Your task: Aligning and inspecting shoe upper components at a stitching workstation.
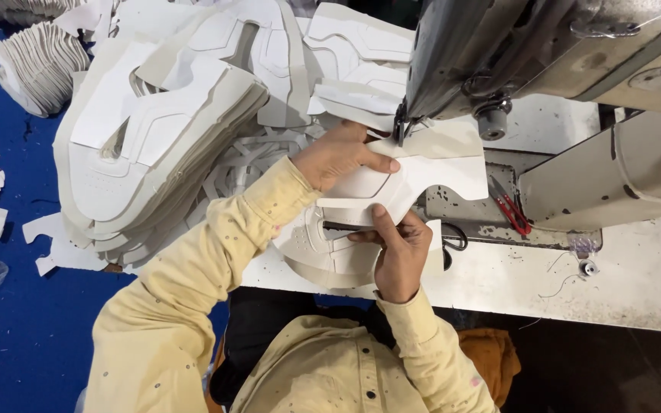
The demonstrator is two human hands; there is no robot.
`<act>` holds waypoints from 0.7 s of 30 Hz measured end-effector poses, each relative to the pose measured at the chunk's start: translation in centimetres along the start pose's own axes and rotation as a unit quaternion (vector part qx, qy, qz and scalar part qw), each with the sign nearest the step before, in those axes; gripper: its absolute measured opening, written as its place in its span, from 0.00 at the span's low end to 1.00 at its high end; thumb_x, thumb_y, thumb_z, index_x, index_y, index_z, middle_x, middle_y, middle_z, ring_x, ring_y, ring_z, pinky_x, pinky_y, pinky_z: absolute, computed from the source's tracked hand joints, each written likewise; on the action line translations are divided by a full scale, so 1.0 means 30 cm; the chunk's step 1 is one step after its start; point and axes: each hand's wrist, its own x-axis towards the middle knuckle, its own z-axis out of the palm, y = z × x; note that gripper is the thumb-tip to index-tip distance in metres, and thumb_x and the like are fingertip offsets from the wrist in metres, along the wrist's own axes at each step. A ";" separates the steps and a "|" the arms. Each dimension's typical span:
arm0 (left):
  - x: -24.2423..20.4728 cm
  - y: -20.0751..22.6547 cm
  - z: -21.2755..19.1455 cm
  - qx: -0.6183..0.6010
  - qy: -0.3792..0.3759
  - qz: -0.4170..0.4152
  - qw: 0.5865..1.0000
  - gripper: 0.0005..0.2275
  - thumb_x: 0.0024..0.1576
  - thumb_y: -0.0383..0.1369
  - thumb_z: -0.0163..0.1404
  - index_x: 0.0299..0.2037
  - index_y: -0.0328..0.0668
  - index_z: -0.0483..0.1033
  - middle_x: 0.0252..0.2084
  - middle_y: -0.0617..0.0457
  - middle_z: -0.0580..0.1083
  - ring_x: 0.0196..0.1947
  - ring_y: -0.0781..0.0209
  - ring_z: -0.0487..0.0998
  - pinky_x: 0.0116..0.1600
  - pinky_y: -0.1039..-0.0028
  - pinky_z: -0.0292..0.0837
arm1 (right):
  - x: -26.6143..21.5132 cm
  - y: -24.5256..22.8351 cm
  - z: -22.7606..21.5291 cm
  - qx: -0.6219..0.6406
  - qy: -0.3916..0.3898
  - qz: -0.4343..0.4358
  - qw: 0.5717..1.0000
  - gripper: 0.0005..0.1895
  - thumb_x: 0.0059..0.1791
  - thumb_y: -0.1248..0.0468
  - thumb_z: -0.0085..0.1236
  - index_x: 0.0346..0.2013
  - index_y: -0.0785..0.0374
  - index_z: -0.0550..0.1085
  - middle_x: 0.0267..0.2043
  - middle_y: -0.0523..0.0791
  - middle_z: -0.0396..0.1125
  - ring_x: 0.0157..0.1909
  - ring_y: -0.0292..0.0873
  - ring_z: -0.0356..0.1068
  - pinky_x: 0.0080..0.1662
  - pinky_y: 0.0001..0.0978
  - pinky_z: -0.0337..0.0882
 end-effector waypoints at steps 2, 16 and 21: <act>0.004 0.013 -0.001 0.019 0.031 -0.014 0.999 0.29 0.43 0.23 0.65 0.58 0.36 0.71 0.55 0.51 0.74 0.58 0.56 0.72 0.62 0.70 0.65 | 0.003 0.006 0.002 0.018 0.001 0.004 1.000 0.11 0.56 0.66 0.57 0.45 0.75 0.77 0.38 0.51 0.76 0.31 0.40 0.75 0.34 0.34 0.79; 0.116 0.066 -0.088 0.103 -0.014 -0.009 0.995 0.31 0.35 0.25 0.70 0.54 0.33 0.75 0.51 0.47 0.79 0.54 0.56 0.77 0.58 0.75 0.70 | 0.066 0.019 0.076 0.044 0.027 0.029 0.998 0.11 0.55 0.64 0.56 0.46 0.71 0.78 0.40 0.48 0.75 0.35 0.41 0.76 0.34 0.35 0.79; 0.138 0.065 -0.117 0.105 0.007 -0.117 0.987 0.27 0.36 0.25 0.71 0.49 0.24 0.80 0.46 0.37 0.82 0.49 0.47 0.82 0.56 0.71 0.73 | 0.082 0.040 0.094 0.058 0.034 0.028 0.997 0.12 0.55 0.63 0.56 0.45 0.70 0.78 0.40 0.47 0.75 0.35 0.40 0.76 0.36 0.35 0.80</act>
